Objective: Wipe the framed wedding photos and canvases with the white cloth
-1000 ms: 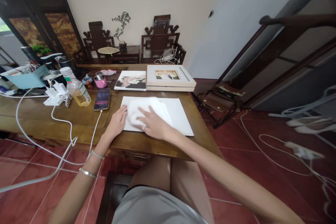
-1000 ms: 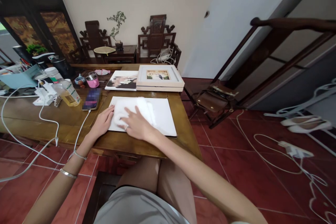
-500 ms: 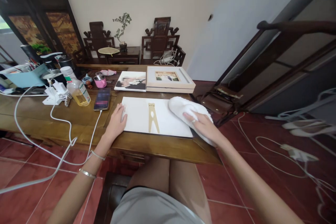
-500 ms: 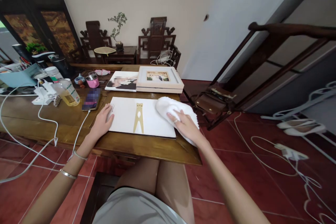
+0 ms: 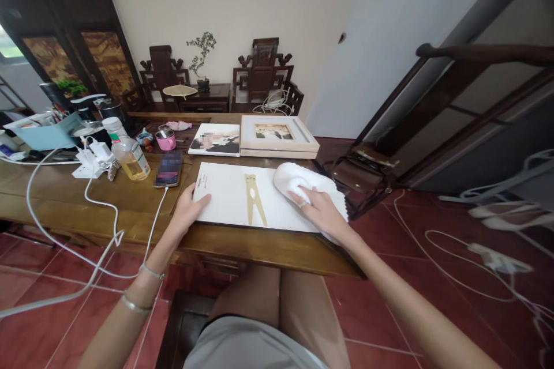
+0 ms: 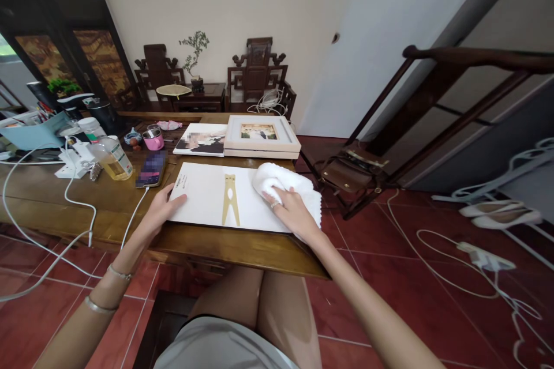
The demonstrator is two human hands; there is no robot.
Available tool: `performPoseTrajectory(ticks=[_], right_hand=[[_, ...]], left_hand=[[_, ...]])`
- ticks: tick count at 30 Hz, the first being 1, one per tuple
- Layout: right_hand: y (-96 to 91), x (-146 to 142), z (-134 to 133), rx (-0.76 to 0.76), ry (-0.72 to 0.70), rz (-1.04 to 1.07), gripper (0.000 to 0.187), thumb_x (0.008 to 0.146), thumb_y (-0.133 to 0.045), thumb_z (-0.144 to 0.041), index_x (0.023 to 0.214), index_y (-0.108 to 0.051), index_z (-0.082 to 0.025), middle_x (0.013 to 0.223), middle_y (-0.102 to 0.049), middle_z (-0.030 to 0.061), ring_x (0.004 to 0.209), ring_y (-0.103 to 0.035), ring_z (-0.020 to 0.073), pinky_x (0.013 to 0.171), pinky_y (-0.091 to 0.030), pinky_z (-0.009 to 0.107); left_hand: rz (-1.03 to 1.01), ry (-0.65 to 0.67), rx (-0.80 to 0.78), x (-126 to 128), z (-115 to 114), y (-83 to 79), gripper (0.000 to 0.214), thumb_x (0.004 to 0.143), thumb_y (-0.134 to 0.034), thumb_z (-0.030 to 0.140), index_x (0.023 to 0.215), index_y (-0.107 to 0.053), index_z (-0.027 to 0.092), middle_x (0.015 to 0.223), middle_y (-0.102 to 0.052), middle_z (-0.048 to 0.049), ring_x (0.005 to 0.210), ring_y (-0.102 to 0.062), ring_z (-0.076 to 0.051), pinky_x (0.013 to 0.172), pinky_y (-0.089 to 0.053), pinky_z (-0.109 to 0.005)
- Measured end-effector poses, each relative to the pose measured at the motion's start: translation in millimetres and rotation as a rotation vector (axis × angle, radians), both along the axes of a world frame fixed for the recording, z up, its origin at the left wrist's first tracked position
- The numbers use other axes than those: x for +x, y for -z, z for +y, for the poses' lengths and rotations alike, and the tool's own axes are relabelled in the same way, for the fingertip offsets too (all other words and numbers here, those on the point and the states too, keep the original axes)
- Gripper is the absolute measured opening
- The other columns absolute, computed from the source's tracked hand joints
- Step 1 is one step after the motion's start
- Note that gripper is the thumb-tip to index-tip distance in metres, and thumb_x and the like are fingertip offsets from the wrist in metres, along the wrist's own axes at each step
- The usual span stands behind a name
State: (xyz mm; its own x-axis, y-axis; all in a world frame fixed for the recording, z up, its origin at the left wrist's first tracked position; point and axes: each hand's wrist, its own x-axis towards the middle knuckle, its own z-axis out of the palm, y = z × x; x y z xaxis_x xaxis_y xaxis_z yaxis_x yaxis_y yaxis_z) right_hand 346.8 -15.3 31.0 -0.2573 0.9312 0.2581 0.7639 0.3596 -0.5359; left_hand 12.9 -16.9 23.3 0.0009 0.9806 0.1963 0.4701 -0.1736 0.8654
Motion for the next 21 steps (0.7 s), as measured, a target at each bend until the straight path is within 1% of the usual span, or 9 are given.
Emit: performPoseTrajectory(ticks=[2, 4, 6, 9, 11, 13, 15, 17, 21], right_hand=[[-7.0, 0.2, 0.9, -0.009, -0.007, -0.003, 0.040, 0.092, -0.032, -0.049, 0.085, -0.061, -0.023, 0.083, -0.071, 0.0064, 0.088, -0.064, 0.0298, 0.104, -0.032, 0.047], [-17.3, -8.2, 4.6, -0.019, -0.007, 0.003, 0.043, 0.092, -0.032, -0.051, 0.088, -0.063, -0.022, 0.087, -0.072, 0.0084, 0.093, -0.063, 0.0314, 0.096, -0.040, 0.044], [-30.5, -28.4, 9.1, -0.014, -0.027, 0.004, 0.045, 0.094, -0.032, -0.050, 0.093, -0.065, -0.020, 0.093, -0.072, 0.0104, 0.096, -0.063, 0.0323, 0.091, -0.044, 0.042], [-53.5, -72.7, 6.4, 0.038, -0.176, -0.049, 0.041, 0.096, -0.032, -0.040, 0.109, -0.065, -0.019, 0.116, -0.067, 0.0111, 0.117, -0.055, 0.0345, 0.101, -0.038, 0.048], [-69.0, -98.7, -7.9, 0.097, -0.331, -0.074, 0.038, 0.097, -0.034, -0.034, 0.118, -0.062, -0.020, 0.132, -0.059, 0.0102, 0.135, -0.037, 0.0343, 0.109, -0.027, 0.056], [-81.7, -113.0, -31.2, 0.173, -0.483, -0.054, 0.033, 0.097, -0.038, -0.029, 0.117, -0.062, -0.019, 0.142, -0.050, 0.0097, 0.143, -0.022, 0.0302, 0.113, -0.022, 0.057], [-88.2, -114.5, -56.8, 0.253, -0.585, -0.014, 0.027, 0.095, -0.045, -0.030, 0.111, -0.064, -0.018, 0.146, -0.044, 0.0108, 0.144, -0.020, 0.0277, 0.113, -0.025, 0.055], [-86.3, -107.7, -77.4, 0.338, -0.585, -0.001, 0.026, 0.090, -0.056, -0.034, 0.110, -0.063, -0.019, 0.150, -0.039, 0.0103, 0.143, -0.021, 0.0287, 0.113, -0.026, 0.055], [-64.6, -88.6, -92.6, 0.506, -0.351, 0.016, 0.027, 0.083, -0.062, -0.023, 0.110, -0.062, -0.024, 0.149, -0.041, 0.0058, 0.140, -0.028, 0.0302, 0.113, -0.030, 0.055]], left_hand=[[-0.226, 0.047, -0.117, 3.2, -13.3, -17.7, 0.055, 0.084, -0.055, 0.035, 0.132, -0.047, 0.009, 0.129, -0.061, -0.0161, 0.113, -0.061, -0.032, 0.092, -0.053, -0.046], [-0.311, 0.037, -0.149, 6.9, -25.0, -32.1, 0.056, 0.086, -0.053, 0.031, 0.137, -0.042, 0.011, 0.135, -0.057, -0.0145, 0.116, -0.060, -0.030, 0.095, -0.053, -0.044], [-0.319, 0.018, -0.159, 11.7, -33.5, -41.7, 0.055, 0.089, -0.048, 0.027, 0.141, -0.038, 0.012, 0.137, -0.055, -0.0134, 0.118, -0.059, -0.028, 0.098, -0.051, -0.043], [-0.387, -0.021, -0.151, 21.1, -42.6, -53.5, 0.056, 0.089, -0.048, 0.020, 0.143, -0.036, 0.014, 0.139, -0.053, -0.0121, 0.124, -0.054, -0.028, 0.105, -0.046, -0.046], [-0.495, -0.071, -0.133, 27.1, -49.1, -65.3, 0.059, 0.085, -0.052, 0.015, 0.142, -0.039, 0.016, 0.141, -0.051, -0.0117, 0.128, -0.050, -0.028, 0.107, -0.042, -0.047], [-0.590, -0.116, -0.094, 31.6, -57.9, -81.9, 0.063, 0.080, -0.058, 0.015, 0.141, -0.040, 0.015, 0.143, -0.048, -0.0138, 0.131, -0.047, -0.028, 0.107, -0.042, -0.046], [-0.663, -0.140, -0.066, 35.0, -69.2, -100.8, 0.072, 0.076, -0.066, 0.018, 0.142, -0.037, 0.013, 0.143, -0.047, -0.0169, 0.129, -0.049, -0.029, 0.105, -0.043, -0.043], [-0.733, -0.170, -0.061, 38.4, -81.8, -117.5, 0.074, 0.077, -0.066, 0.019, 0.144, -0.033, 0.017, 0.140, -0.051, -0.0149, 0.124, -0.054, -0.028, 0.101, -0.047, -0.041], [-0.792, -0.081, -0.027, 49.8, -102.8, -134.1, 0.064, 0.084, -0.060, 0.028, 0.143, -0.035, 0.033, 0.141, -0.052, -0.0064, 0.119, -0.058, -0.027, 0.093, -0.053, -0.040]])
